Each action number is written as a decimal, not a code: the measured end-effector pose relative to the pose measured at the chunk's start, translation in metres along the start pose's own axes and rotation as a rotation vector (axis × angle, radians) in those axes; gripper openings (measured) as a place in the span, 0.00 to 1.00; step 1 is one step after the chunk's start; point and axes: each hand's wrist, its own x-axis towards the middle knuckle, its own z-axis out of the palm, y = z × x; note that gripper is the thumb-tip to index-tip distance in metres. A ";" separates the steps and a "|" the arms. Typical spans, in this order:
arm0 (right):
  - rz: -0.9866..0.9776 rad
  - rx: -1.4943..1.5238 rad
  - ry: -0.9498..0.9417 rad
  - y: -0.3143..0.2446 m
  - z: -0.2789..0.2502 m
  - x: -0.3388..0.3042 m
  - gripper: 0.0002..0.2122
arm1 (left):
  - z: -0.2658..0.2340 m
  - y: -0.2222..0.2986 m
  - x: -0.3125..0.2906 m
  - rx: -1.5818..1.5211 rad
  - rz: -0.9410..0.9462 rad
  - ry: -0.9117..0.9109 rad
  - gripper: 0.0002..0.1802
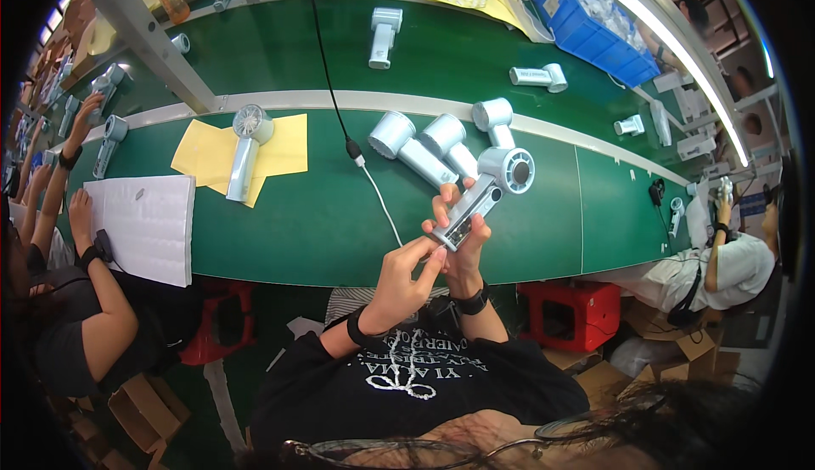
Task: Assembling components of small handheld fans on a production line.
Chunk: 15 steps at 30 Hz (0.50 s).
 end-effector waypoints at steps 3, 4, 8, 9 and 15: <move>-0.027 -0.053 -0.023 0.001 0.002 0.002 0.25 | -0.002 0.001 0.002 -0.033 0.050 0.021 0.08; -0.027 -0.054 -0.023 0.002 0.002 0.002 0.25 | -0.003 0.000 0.002 -0.033 0.050 0.021 0.08; -0.038 -0.089 -0.015 0.002 0.002 0.000 0.25 | -0.003 -0.002 0.000 -0.054 0.020 0.018 0.08; -0.038 -0.086 -0.015 0.002 0.003 -0.001 0.25 | -0.003 -0.001 -0.001 -0.025 0.033 0.027 0.07; -0.029 -0.033 0.039 0.003 0.004 -0.002 0.25 | 0.001 0.000 0.001 0.114 0.067 0.059 0.06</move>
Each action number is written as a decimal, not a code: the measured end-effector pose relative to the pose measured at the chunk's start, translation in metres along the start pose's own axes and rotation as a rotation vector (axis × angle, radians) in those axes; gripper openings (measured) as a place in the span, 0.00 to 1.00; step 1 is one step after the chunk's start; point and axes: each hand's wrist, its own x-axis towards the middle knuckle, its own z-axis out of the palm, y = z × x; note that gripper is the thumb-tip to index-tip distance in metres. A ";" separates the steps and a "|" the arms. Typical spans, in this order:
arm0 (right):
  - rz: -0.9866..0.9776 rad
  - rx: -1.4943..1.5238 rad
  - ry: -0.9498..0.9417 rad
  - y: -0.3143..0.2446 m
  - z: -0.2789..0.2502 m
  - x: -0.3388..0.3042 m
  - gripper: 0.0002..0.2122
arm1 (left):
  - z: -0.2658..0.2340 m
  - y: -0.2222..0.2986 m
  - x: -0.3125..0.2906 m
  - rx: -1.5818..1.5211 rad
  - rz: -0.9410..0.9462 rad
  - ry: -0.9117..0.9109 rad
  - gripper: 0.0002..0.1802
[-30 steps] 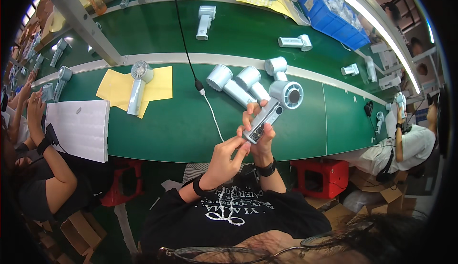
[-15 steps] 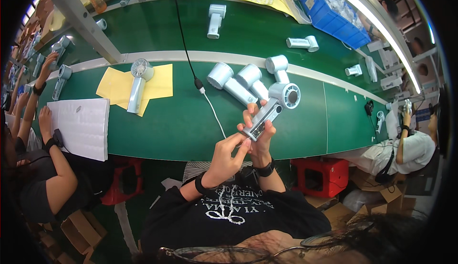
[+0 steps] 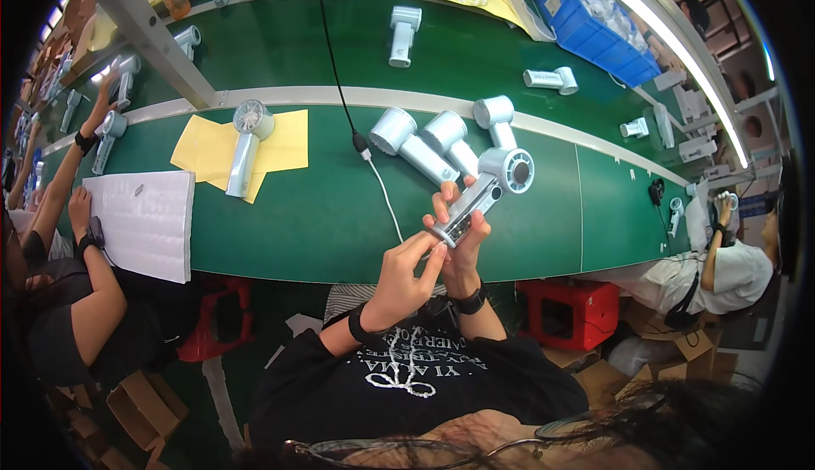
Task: Assembling components of small handheld fans on a production line.
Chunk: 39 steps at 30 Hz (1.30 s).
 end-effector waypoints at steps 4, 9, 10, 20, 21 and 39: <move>-0.002 0.045 -0.016 0.005 -0.007 -0.001 0.26 | 0.000 -0.002 0.001 -0.038 0.001 0.021 0.06; -0.005 -0.089 -0.105 0.003 -0.008 0.000 0.26 | -0.004 -0.006 -0.004 -0.045 -0.052 -0.014 0.07; -0.001 -0.117 -0.123 0.002 -0.008 0.000 0.27 | -0.005 -0.004 -0.005 -0.053 -0.055 -0.031 0.07; -0.053 -0.552 -0.394 -0.023 -0.020 0.014 0.29 | -0.023 -0.015 0.004 0.014 0.152 -0.125 0.06; -0.060 -0.551 -0.399 -0.031 -0.018 0.018 0.29 | -0.025 -0.017 0.005 0.017 0.160 -0.125 0.06; 0.000 -2.325 -0.332 -0.034 -0.063 0.315 0.16 | -0.064 -0.065 -0.006 -0.274 -0.077 0.530 0.18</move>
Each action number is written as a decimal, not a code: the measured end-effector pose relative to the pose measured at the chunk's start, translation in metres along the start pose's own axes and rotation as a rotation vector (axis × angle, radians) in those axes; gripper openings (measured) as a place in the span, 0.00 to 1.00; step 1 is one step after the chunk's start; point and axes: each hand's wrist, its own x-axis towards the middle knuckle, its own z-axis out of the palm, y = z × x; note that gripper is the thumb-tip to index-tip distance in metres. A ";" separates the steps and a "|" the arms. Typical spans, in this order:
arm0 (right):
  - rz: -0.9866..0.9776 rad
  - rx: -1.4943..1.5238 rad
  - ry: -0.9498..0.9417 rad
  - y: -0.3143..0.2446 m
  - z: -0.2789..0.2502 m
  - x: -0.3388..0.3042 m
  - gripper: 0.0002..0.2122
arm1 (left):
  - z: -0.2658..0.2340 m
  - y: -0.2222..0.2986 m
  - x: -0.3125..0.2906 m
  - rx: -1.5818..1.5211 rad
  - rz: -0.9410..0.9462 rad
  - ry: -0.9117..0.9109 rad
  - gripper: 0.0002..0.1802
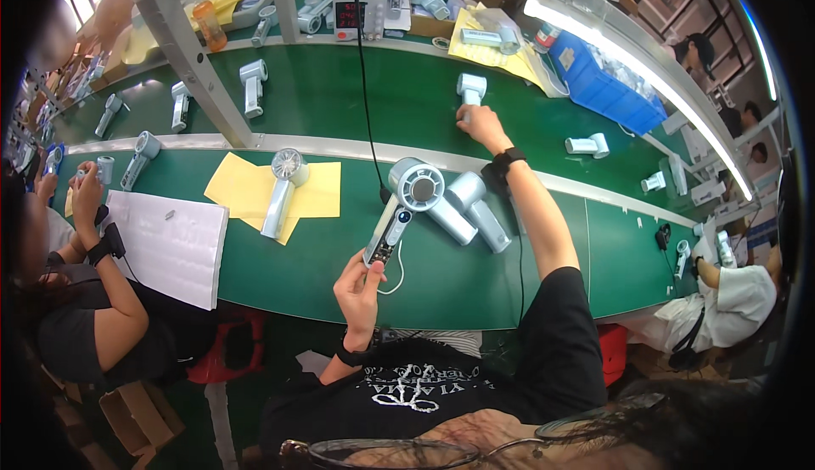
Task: Assembling components of small handheld fans on a production line.
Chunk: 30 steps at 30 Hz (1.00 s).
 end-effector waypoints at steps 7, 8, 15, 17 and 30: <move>-0.149 0.649 0.143 0.019 -0.087 -0.135 0.14 | 0.002 0.002 0.002 -0.087 -0.059 -0.026 0.17; -0.135 0.516 0.236 0.025 -0.085 -0.169 0.14 | 0.004 0.004 0.001 -0.098 -0.059 -0.041 0.17; 0.319 0.167 0.323 0.013 -0.041 -0.318 0.12 | 0.009 0.016 -0.003 -0.111 -0.086 -0.171 0.17; 0.363 0.176 0.269 0.005 -0.033 -0.331 0.14 | 0.009 0.015 -0.007 -0.117 -0.082 -0.274 0.17; -0.741 0.604 0.522 -0.069 -0.071 -0.308 0.40 | 0.008 0.039 -0.009 0.021 -0.219 -0.774 0.18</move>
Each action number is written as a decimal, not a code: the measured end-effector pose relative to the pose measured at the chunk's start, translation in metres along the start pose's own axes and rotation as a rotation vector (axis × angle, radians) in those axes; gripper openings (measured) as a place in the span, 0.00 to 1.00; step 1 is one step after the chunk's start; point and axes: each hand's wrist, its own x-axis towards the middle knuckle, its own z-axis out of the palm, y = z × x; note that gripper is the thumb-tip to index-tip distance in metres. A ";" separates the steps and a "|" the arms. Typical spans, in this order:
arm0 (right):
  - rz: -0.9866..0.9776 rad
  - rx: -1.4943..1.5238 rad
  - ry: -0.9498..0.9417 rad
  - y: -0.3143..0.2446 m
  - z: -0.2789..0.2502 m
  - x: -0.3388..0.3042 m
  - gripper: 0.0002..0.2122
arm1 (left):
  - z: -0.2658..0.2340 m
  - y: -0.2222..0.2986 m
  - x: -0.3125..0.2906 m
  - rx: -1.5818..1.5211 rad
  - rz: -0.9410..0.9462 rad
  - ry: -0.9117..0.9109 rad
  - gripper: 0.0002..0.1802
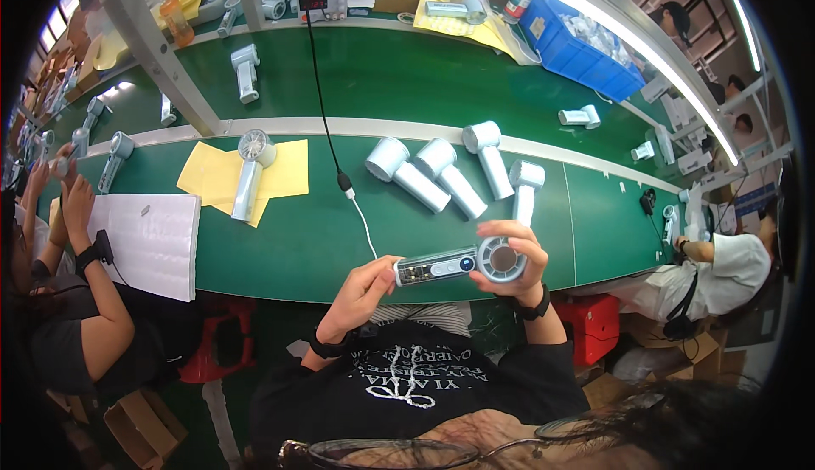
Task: Assembling components of small handheld fans on a production line.
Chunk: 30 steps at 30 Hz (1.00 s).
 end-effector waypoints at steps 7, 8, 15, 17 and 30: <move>-0.154 -0.008 0.679 -0.040 -0.026 0.017 0.35 | -0.007 0.024 -0.007 -0.049 0.084 0.319 0.17; -0.174 0.169 1.046 -0.041 -0.038 0.022 0.36 | -0.009 0.023 -0.005 -0.047 0.087 0.313 0.17; 0.064 -0.266 0.726 -0.044 -0.092 0.018 0.38 | -0.006 -0.006 0.001 0.219 0.288 0.253 0.21; 0.042 0.324 0.624 -0.038 -0.089 0.024 0.38 | -0.008 -0.007 0.001 0.231 0.290 0.256 0.20; 0.762 0.296 0.425 0.166 -0.006 0.128 0.27 | -0.010 0.004 -0.005 0.196 0.162 0.188 0.18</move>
